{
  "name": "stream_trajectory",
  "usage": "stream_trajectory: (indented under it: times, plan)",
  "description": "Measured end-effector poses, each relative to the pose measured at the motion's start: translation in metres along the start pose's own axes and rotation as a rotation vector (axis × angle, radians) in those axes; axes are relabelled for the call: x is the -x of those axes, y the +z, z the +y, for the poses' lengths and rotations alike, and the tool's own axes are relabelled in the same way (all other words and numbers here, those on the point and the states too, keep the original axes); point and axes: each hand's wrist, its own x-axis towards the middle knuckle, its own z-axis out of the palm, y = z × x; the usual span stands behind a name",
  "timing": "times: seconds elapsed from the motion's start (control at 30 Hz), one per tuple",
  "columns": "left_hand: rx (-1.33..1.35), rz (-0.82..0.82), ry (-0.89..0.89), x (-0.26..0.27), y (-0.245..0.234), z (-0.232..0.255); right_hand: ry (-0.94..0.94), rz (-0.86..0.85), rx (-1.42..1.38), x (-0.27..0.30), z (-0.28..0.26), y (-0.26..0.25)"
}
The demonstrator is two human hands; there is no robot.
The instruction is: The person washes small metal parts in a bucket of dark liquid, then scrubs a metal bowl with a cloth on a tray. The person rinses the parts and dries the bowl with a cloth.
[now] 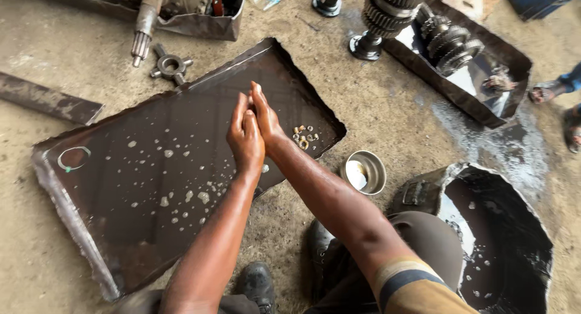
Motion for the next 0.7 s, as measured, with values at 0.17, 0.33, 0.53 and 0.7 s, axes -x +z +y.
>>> stream_trajectory:
  times: [0.17,0.33,0.53,0.7]
  plan:
    - [-0.477,0.224,0.259,-0.019,-0.018,-0.019,0.122,-0.366,-0.207,0.042,-0.005,0.022]
    - [-0.668,0.308,0.144,-0.033,-0.037,-0.030,0.092,-0.378,-0.205,0.050,-0.011,0.041]
    - [0.128,0.355,-0.168,-0.065,-0.070,-0.010,0.068,-0.464,-0.004,0.057,-0.022,0.060]
    - [0.348,0.412,-0.168,-0.066,-0.060,-0.012,-0.034,-0.278,-0.062,0.052,-0.013,0.069]
